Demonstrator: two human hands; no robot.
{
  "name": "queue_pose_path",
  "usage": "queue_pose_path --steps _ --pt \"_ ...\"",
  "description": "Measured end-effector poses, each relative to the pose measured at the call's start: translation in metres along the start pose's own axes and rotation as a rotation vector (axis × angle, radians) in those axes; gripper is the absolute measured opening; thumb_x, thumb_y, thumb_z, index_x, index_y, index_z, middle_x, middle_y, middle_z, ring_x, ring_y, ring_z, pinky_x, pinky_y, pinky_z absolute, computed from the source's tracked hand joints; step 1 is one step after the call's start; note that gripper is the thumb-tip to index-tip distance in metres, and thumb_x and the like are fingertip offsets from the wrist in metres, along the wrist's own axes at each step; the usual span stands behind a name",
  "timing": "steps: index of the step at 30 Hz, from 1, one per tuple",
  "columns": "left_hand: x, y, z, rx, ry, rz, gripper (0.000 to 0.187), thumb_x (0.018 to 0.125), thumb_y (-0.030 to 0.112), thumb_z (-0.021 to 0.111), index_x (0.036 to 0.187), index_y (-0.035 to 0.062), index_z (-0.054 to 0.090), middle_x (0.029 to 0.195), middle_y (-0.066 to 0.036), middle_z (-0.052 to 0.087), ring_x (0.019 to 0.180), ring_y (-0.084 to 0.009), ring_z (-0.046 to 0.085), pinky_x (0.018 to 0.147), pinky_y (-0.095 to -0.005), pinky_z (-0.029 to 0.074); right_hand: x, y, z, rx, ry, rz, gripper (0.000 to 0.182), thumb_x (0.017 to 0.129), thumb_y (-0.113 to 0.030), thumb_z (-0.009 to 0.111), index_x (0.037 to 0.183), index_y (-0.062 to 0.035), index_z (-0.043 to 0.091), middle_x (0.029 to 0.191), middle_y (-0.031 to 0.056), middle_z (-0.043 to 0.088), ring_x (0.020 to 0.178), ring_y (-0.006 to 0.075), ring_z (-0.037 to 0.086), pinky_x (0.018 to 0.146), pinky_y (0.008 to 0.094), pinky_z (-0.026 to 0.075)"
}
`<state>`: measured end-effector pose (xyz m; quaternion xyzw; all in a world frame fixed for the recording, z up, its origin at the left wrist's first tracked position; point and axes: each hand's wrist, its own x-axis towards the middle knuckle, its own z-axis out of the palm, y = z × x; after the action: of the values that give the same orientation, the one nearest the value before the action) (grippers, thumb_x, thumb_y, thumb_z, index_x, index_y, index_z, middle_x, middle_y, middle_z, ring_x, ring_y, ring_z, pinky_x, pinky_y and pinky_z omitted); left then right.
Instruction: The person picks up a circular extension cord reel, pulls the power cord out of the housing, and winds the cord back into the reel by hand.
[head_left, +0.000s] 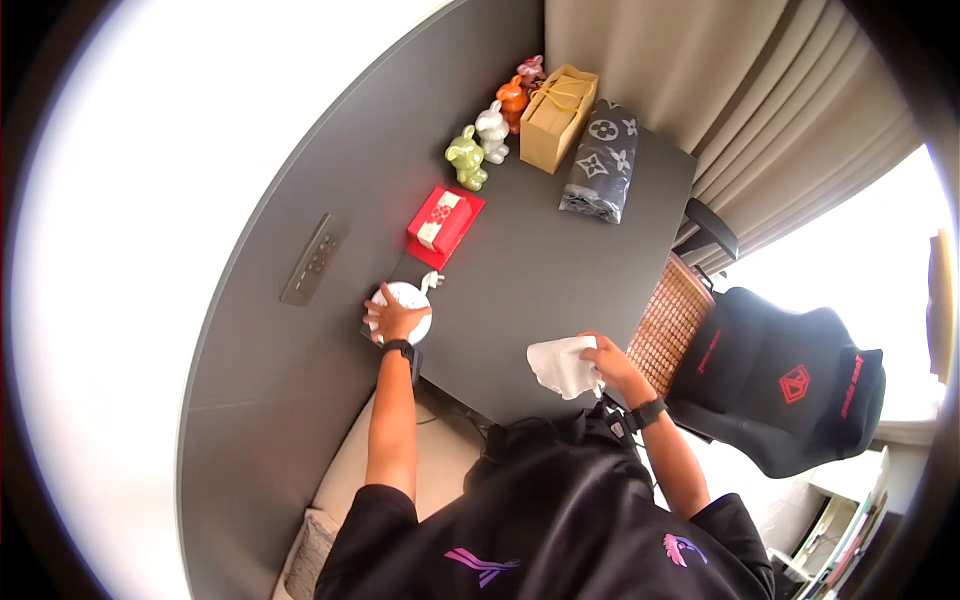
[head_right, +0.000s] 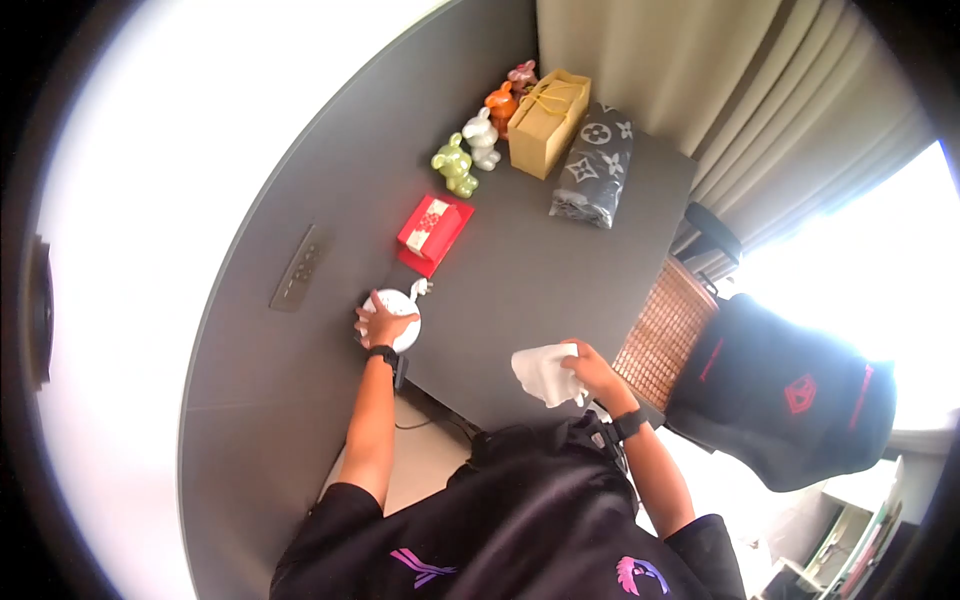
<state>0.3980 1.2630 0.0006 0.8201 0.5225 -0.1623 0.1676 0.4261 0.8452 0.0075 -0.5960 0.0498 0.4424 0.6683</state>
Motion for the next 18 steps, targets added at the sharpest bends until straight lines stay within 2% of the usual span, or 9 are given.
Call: queue_pose_path --steps 3,6,8,9,10,12,14,16,18 --pt "-0.008 -0.007 -0.003 -0.071 -0.037 0.024 0.121 0.056 0.053 0.086 0.152 0.034 0.016 0.158 -0.023 0.009 0.14 -0.0506 0.018 0.098 -0.0678 0.035 0.036 0.019 -0.008 0.067 -0.039 0.057 0.036 0.084 0.0 0.053 0.12 0.0025 0.055 0.109 0.011 0.063 0.103 0.0223 0.061 0.089 0.0357 0.05" --pt "-0.02 -0.02 -0.011 -0.545 -0.216 0.223 0.112 0.062 0.037 0.087 0.15 0.0141 0.023 0.147 -0.023 0.034 0.132 -0.038 0.04 0.099 -0.0507 0.044 0.073 0.055 -0.034 -0.039 -0.109 0.016 0.036 0.085 -0.006 0.06 0.12 0.0021 0.057 0.112 0.0153 0.065 0.103 0.0294 0.064 0.093 0.0396 0.051" --pt "-0.035 -0.035 -0.011 -0.966 -0.377 0.364 0.104 0.066 0.022 0.085 0.148 0.0017 0.024 0.135 -0.019 0.049 0.121 -0.0286 0.053 0.1 -0.0371 0.045 0.063 0.031 -0.025 -0.693 0.07 -0.004 0.046 0.082 -0.015 0.068 0.122 0.0021 0.055 0.112 0.0193 0.065 0.104 0.0344 0.063 0.092 0.0418 0.051" --pt "-0.058 -0.036 -0.012 -1.034 -0.283 0.348 0.101 0.07 0.021 0.082 0.15 0.004 0.022 0.137 -0.018 0.046 0.125 -0.0288 0.049 0.1 -0.039 0.044 0.063 0.017 -0.018 -1.019 0.163 -0.037 0.052 0.08 -0.02 0.072 0.124 0.0021 0.054 0.112 0.0213 0.065 0.104 0.0369 0.063 0.091 0.0429 0.051" --pt "-0.076 -0.039 -0.019 -1.128 -0.345 0.394 0.101 0.071 0.02 0.081 0.151 0.0044 0.021 0.139 -0.018 0.044 0.126 -0.029 0.047 0.102 -0.0397 0.043 0.067 0.022 -0.013 -1.092 0.346 -0.05 0.071 0.074 -0.033 0.08 0.128 0.0031 0.049 0.117 0.0262 0.061 0.106 0.0414 0.061 0.092 0.0448 0.05" --pt "-0.123 -0.036 -0.04 -1.298 -0.504 0.426 0.1 0.074 0.018 0.077 0.152 0.0051 0.017 0.144 -0.019 0.038 0.131 -0.0293 0.041 0.105 -0.0418 0.04 0.034 -0.029 0.02 -1.517 0.502 -0.276 0.077 0.076 -0.037 0.08 0.131 0.0041 0.045 0.121 0.0262 0.059 0.108 0.042 0.06 0.093 0.0454 0.049" --pt "-0.163 -0.03 -0.051 -1.399 -0.547 0.529 0.108 0.069 0.026 0.08 0.153 0.0063 0.014 0.146 -0.017 0.035 0.134 -0.0303 0.038 0.11 -0.0418 0.034 0.025 -0.057 0.027 -1.071 0.316 -0.499 0.079 0.078 -0.04 0.079 0.132 0.004 0.042 0.13 0.0228 0.054 0.119 0.0413 0.054 0.098 0.0471 0.046" --pt "-0.194 -0.025 -0.052 -1.468 -0.592 0.631 0.113 0.066 0.031 0.081 0.154 0.0074 0.013 0.146 -0.015 0.035 0.136 -0.0305 0.036 0.112 -0.0422 0.031 -0.013 -0.11 0.063 -0.492 -0.087 -0.348 0.083 0.084 -0.046 0.071 0.138 0.0051 0.034 0.14 0.0248 0.045 0.131 0.0352 0.044 0.099 0.047 0.045" --pt "-0.228 -0.01 -0.067 -1.508 -0.668 0.674 0.117 0.063 0.034 0.081 0.154 0.0083 0.013 0.146 -0.014 0.035 0.137 -0.0304 0.034 0.113 -0.0426 0.029 -0.043 -0.125 0.084 -0.407 -0.348 -0.399 0.095 0.085 -0.051 0.069 0.145 0.0039 0.02 0.147 0.0254 0.033 0.137 0.0345 0.037 0.105 0.0458 0.041"
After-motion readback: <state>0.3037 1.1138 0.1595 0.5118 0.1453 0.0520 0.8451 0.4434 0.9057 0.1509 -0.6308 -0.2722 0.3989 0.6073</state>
